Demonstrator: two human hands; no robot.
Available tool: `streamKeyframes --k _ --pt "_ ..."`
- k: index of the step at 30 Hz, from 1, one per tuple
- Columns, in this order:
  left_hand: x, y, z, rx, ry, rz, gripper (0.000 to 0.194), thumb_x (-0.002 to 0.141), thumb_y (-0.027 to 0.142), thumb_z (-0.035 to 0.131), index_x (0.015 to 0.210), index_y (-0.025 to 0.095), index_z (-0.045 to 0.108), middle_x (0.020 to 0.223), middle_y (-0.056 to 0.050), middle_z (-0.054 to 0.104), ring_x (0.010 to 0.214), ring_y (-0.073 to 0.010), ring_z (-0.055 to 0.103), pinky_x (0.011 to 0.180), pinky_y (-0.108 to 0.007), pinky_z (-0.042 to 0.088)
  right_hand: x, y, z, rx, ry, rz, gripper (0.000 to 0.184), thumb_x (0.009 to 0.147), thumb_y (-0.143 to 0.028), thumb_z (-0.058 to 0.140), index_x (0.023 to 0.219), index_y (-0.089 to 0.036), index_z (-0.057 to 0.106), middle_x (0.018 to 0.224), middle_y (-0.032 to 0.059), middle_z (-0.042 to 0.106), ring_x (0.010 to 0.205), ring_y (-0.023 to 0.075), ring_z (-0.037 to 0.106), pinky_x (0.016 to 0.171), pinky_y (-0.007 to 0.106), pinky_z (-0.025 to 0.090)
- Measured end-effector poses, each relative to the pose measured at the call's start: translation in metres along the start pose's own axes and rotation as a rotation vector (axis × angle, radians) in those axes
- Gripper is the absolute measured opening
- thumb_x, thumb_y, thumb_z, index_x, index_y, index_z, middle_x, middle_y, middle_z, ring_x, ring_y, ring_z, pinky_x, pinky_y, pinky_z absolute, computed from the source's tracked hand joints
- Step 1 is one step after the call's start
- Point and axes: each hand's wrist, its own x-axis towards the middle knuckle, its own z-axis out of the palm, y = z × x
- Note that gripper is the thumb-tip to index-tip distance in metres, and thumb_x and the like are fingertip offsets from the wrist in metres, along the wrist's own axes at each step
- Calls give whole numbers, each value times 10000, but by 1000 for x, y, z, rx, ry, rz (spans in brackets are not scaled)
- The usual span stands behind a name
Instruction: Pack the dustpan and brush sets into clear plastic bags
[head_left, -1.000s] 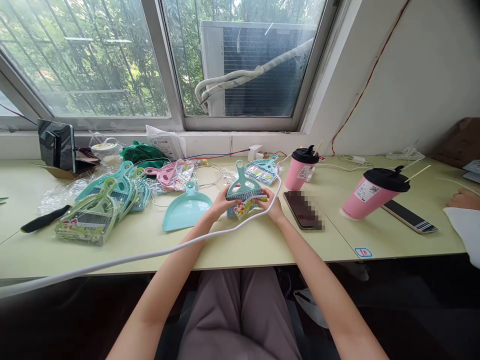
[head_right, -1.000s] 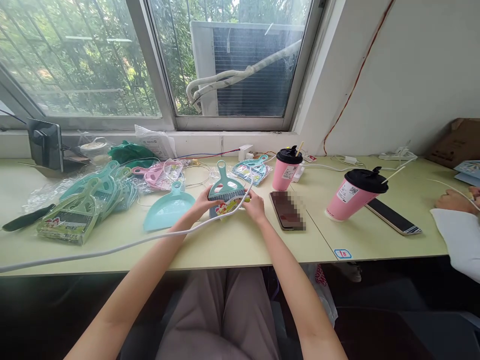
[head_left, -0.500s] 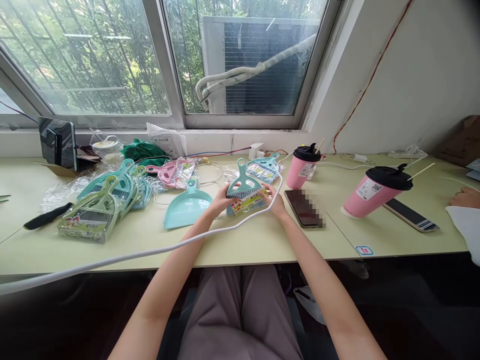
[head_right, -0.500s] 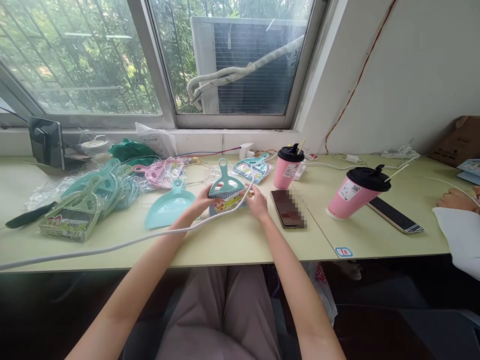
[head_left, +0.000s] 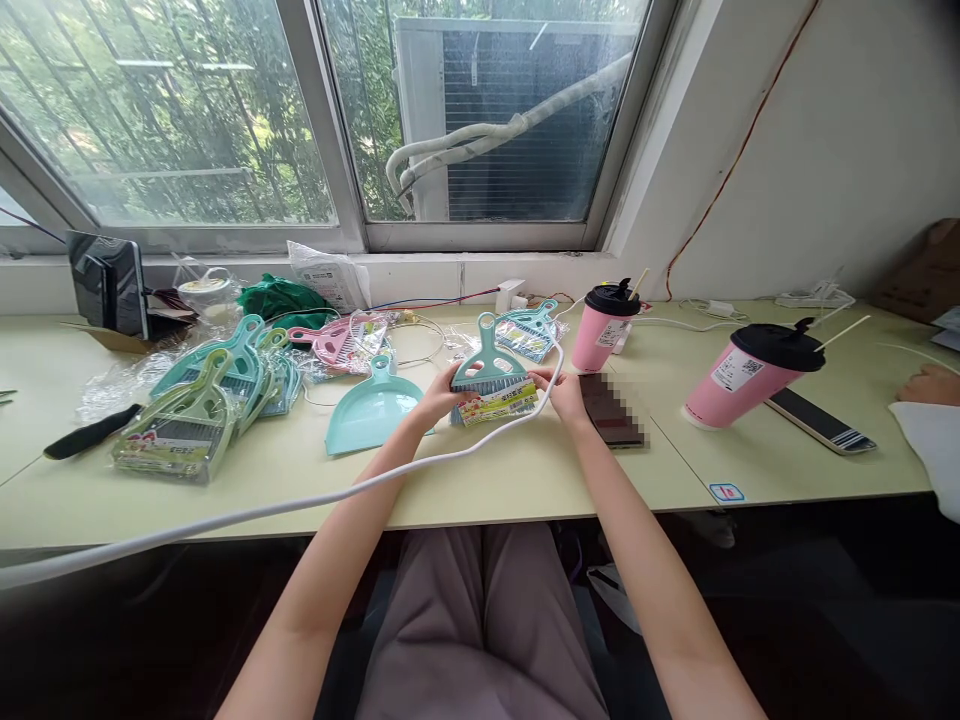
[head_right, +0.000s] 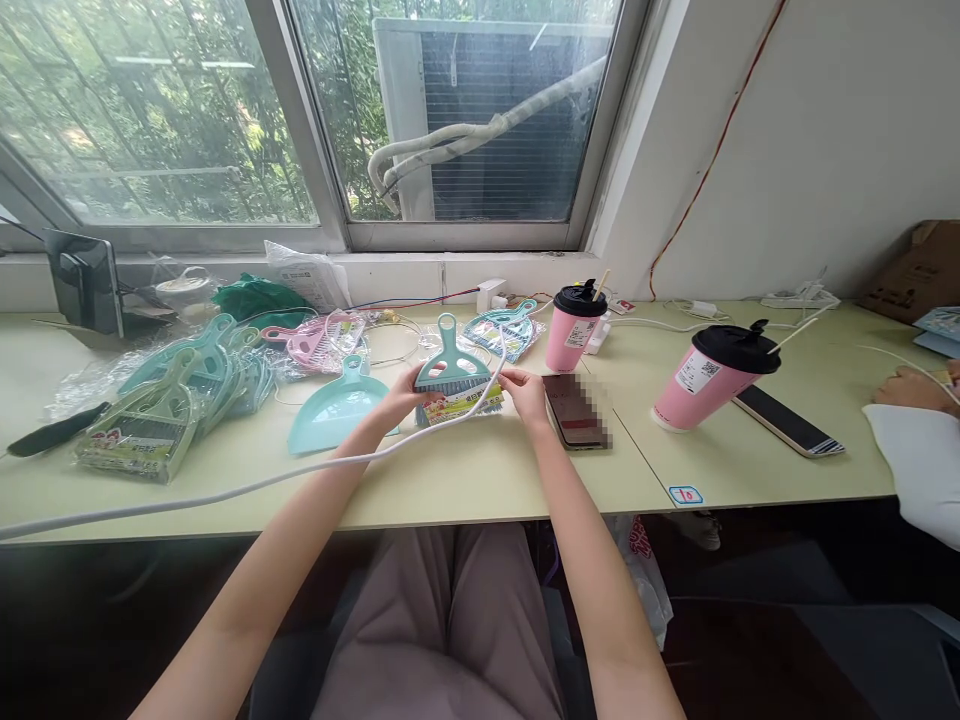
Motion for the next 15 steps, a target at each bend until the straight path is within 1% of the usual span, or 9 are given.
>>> streamKeyframes --k 2,5,10,12,15 --pt "-1 2 1 -2 4 -5 561 598 244 794 1133 175 638 1005 -56 647 907 -240 610 767 -310 504 0 0 -2 5 -7 2 467 575 -552 774 833 -162 765 861 97 758 824 261 695 767 392 554" --pt "-2 4 1 -27 -8 -12 568 603 246 790 1146 185 636 1045 -61 646 959 -257 608 808 -326 503 0 0 -5 8 -24 5 442 570 -510 789 846 -166 767 881 94 760 859 267 698 787 393 557" --pt "-2 2 1 -82 -58 5 555 647 257 769 1176 192 614 1043 -67 653 976 -258 619 830 -332 513 -1 0 -9 -154 -8 -27 371 617 -451 761 836 -152 768 878 114 757 842 280 697 775 414 560" --pt "-2 1 1 -97 -63 11 552 655 261 767 1178 190 607 1028 -65 656 971 -252 623 828 -326 515 -1 1 -10 -209 -11 -44 349 639 -440 743 838 -155 768 877 113 757 830 277 693 764 416 557" --pt "-2 -1 1 -99 -50 13 550 658 265 766 1179 191 605 1034 -64 651 975 -246 624 823 -312 517 -2 1 -10 -227 -21 -57 345 639 -449 734 825 -161 768 857 103 759 817 269 687 774 413 545"
